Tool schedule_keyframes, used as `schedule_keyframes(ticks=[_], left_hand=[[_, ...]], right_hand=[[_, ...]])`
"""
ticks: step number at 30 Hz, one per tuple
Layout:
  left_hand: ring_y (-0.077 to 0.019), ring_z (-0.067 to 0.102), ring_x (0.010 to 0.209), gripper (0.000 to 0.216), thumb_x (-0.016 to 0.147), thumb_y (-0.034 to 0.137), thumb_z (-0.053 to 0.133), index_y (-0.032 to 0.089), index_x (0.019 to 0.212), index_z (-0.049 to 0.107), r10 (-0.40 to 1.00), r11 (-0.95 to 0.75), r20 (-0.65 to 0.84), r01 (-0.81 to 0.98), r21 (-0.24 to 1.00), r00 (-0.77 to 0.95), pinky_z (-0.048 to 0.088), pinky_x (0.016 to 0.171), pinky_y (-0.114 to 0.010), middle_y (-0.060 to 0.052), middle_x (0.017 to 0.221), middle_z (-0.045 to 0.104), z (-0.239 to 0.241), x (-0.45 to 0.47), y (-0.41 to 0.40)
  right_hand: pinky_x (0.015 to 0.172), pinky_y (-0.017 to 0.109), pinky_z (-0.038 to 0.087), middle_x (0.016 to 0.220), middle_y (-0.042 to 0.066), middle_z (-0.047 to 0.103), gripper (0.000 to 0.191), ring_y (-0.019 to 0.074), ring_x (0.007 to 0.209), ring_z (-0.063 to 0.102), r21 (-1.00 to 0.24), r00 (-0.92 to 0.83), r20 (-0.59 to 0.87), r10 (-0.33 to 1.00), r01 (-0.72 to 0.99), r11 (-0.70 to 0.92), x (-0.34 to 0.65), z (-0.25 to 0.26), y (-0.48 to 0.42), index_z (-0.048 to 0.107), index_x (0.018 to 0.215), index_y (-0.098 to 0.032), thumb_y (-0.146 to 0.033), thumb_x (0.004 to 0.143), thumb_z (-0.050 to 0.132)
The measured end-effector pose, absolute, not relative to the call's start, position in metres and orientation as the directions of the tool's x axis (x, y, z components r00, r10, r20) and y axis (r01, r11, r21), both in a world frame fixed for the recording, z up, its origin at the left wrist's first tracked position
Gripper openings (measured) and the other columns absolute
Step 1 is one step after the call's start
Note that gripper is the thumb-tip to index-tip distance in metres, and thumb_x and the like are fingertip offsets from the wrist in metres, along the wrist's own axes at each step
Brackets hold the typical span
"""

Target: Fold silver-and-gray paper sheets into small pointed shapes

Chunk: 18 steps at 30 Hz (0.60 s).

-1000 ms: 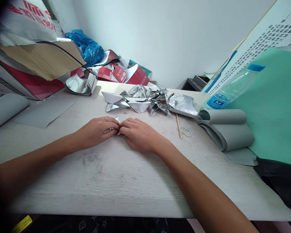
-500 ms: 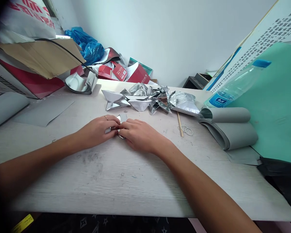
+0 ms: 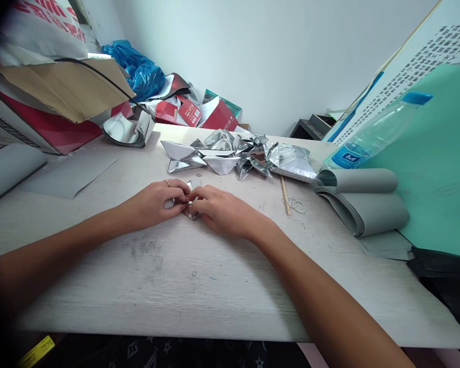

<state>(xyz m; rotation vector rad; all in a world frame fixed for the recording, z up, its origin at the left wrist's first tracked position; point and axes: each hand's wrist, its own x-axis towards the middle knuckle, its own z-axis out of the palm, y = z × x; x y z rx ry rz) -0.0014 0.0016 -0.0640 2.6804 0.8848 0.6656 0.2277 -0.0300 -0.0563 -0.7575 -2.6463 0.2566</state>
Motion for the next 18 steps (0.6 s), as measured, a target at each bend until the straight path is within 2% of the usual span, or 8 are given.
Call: schedule_keyframes(ticks=[3, 6, 18], left_hand=[[-0.0181, 0.064, 0.093, 0.009, 0.087, 0.02, 0.06, 0.018, 0.084, 0.068, 0.627, -0.774, 0.33, 0.517, 0.366, 0.706, 0.051, 0.088, -0.034, -0.004, 0.106, 0.067, -0.063, -0.001, -0.001], [-0.0181, 0.063, 0.092, 0.008, 0.087, 0.023, 0.062, 0.018, 0.083, 0.067, 0.637, -0.764, 0.32, 0.519, 0.384, 0.701, 0.051, 0.084, -0.033, -0.004, 0.105, 0.066, -0.062, 0.0, -0.002], [-0.0178, 0.063, 0.088, 0.009, 0.083, 0.023, 0.064, 0.018, 0.076, 0.061, 0.663, -0.743, 0.347, 0.526, 0.414, 0.663, 0.049, 0.078, -0.032, -0.004, 0.105, 0.067, -0.068, 0.001, -0.001]], right_hand=[[0.092, 0.042, 0.049, 0.118, 0.009, 0.063, 0.02, 0.0244, 0.107, 0.059, -0.255, -0.806, 0.303, 0.509, 0.447, 0.858, 0.227, -0.055, -0.03, 0.066, 0.095, -0.021, -0.009, 0.091, 0.051], [0.092, 0.041, 0.048, 0.116, 0.009, 0.064, 0.017, 0.0236, 0.106, 0.059, -0.294, -0.799, 0.307, 0.517, 0.437, 0.85, 0.228, -0.056, -0.029, 0.067, 0.095, -0.02, -0.011, 0.093, 0.053], [0.099, 0.037, 0.046, 0.117, 0.006, 0.059, 0.015, 0.0196, 0.11, 0.058, -0.627, -0.772, 0.229, 0.593, 0.35, 0.696, 0.234, -0.056, -0.016, 0.068, 0.096, -0.021, -0.012, 0.093, 0.056]])
